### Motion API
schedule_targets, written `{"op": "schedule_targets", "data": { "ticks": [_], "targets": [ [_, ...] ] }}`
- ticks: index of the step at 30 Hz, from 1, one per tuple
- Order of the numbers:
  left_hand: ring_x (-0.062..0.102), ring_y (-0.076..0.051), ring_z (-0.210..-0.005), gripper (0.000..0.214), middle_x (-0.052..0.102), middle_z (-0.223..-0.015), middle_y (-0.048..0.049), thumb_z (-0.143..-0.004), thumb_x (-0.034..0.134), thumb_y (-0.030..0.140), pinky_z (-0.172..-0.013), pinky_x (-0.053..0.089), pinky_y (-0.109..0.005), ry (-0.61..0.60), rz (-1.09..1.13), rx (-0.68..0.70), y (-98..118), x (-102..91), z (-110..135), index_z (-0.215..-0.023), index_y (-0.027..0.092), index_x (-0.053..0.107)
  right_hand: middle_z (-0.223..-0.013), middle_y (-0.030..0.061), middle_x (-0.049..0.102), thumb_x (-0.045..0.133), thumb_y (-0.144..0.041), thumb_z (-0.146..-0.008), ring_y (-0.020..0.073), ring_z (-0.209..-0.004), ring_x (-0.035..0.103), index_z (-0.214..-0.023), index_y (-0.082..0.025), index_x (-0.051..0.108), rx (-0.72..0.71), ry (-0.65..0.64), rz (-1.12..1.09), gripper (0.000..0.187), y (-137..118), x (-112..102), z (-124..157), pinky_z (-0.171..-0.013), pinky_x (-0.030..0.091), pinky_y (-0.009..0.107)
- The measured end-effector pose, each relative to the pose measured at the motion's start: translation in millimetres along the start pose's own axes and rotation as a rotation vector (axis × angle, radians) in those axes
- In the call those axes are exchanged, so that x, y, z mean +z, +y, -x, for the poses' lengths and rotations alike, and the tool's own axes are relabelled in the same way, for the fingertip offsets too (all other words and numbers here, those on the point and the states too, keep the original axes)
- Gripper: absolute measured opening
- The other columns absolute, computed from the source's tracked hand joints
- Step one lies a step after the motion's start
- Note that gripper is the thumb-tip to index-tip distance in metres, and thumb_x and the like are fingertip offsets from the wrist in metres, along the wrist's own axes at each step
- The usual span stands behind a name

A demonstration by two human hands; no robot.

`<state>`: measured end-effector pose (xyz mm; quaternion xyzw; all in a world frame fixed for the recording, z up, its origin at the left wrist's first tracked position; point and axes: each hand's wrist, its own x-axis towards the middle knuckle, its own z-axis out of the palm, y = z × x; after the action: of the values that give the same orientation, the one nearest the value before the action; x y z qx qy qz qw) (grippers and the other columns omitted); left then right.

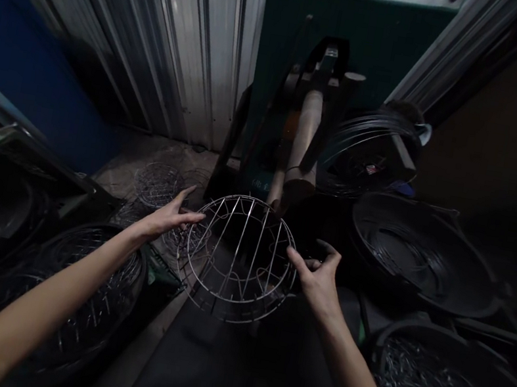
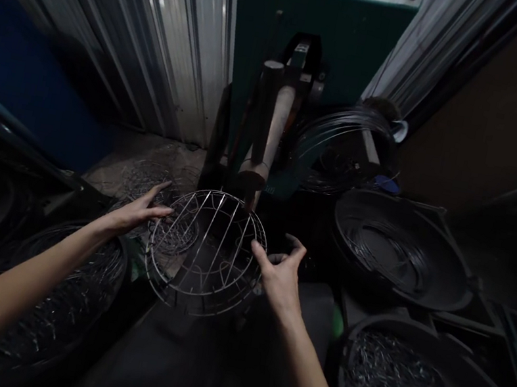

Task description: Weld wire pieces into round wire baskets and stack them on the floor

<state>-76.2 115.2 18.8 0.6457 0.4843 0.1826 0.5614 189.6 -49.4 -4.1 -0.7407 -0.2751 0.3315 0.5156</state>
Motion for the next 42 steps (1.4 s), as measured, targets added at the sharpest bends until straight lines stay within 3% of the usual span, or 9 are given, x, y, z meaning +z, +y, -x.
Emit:
{"op": "schedule_targets", "data": {
  "ticks": [11, 17, 21, 24, 29, 33, 37, 42],
  "targets": [
    [0.063, -0.018, -0.079, 0.105, 0.064, -0.083, -0.0024, -0.061, 0.073, 0.046, -0.071, 0.045, -0.028, -0.011, 0.057, -0.034, -6, 0.5, -9, -0.145, 0.019, 0.015, -0.064, -0.0076, 0.047, 0.073, -0.056, -0.058, 0.0166, -0.056, 0.054, -0.124, -0.023, 0.033, -0.009, 0.013, 0.073, 0.084, 7, -3, -5, -0.052, 0.043, 0.029],
    [0.065, -0.021, -0.082, 0.103, 0.065, -0.084, -0.0038, -0.065, 0.072, 0.046, -0.077, 0.047, -0.034, -0.015, 0.050, -0.025, -7, 1.9, -5, -0.145, 0.020, 0.013, -0.072, -0.0049, 0.051, 0.074, -0.055, -0.057, 0.0175, -0.060, 0.055, -0.128, -0.024, 0.027, 0.022, -0.114, 0.039, 0.090, -2, -12, -7, -0.053, 0.046, 0.030],
    [0.064, -0.026, -0.095, 0.110, 0.067, -0.089, -0.0068, -0.063, 0.076, 0.043, -0.087, 0.046, -0.043, -0.006, -0.011, 0.020, -17, 2.6, 8, -0.147, 0.023, 0.007, -0.068, -0.0077, 0.047, 0.078, -0.053, -0.052, 0.0160, -0.059, 0.052, -0.126, -0.022, 0.027, -0.003, -0.159, 0.049, 0.096, -2, -17, -3, -0.055, 0.045, 0.030],
    [0.061, -0.029, -0.103, 0.114, 0.066, -0.098, -0.0102, -0.060, 0.079, 0.040, -0.089, 0.046, -0.046, -0.001, -0.047, 0.021, -27, 4.2, 21, -0.147, 0.026, 0.006, -0.066, -0.0084, 0.048, 0.078, -0.053, -0.053, 0.0168, -0.061, 0.053, -0.127, -0.023, 0.024, 0.030, -0.206, 0.028, 0.096, 11, -19, 12, -0.061, 0.046, 0.032],
    [0.063, -0.029, -0.097, 0.121, 0.062, -0.103, -0.0124, -0.055, 0.081, 0.042, -0.087, 0.048, -0.048, -0.045, 0.018, -0.041, -50, 19.5, 46, -0.147, 0.024, 0.003, -0.072, -0.0061, 0.051, 0.078, -0.051, -0.056, 0.0193, -0.075, 0.058, -0.128, -0.023, 0.024, 0.037, -0.140, 0.041, 0.094, 40, -29, 52, -0.075, 0.047, 0.036],
    [0.062, -0.029, -0.102, 0.121, 0.064, -0.101, -0.0109, -0.056, 0.081, 0.043, -0.094, 0.043, -0.049, -0.067, 0.086, -0.113, -72, 33.5, 65, -0.146, 0.022, 0.004, -0.074, -0.0052, 0.050, 0.078, -0.052, -0.057, 0.0176, -0.072, 0.056, -0.129, -0.022, 0.024, 0.066, -0.124, 0.063, 0.095, 54, -34, 72, -0.071, 0.048, 0.033],
    [0.065, -0.025, -0.093, 0.120, 0.066, -0.096, -0.0077, -0.057, 0.081, 0.042, -0.096, 0.042, -0.048, -0.061, 0.156, -0.162, -92, 37.4, 81, -0.146, 0.022, 0.002, -0.075, -0.0035, 0.052, 0.079, -0.054, -0.055, 0.0179, -0.072, 0.056, -0.130, -0.021, 0.024, 0.095, -0.161, 0.041, 0.098, 63, -25, 71, -0.066, 0.049, 0.032],
    [0.068, -0.020, -0.083, 0.118, 0.066, -0.090, -0.0042, -0.058, 0.081, 0.040, -0.093, 0.045, -0.042, 0.099, 0.225, -0.207, -109, 33.8, 105, -0.146, 0.022, 0.004, -0.072, -0.0040, 0.053, 0.081, -0.053, -0.050, 0.0164, -0.064, 0.056, -0.130, -0.022, 0.033, 0.072, -0.226, 0.085, 0.099, 65, 1, 45, -0.061, 0.050, 0.031]
  ]
}}
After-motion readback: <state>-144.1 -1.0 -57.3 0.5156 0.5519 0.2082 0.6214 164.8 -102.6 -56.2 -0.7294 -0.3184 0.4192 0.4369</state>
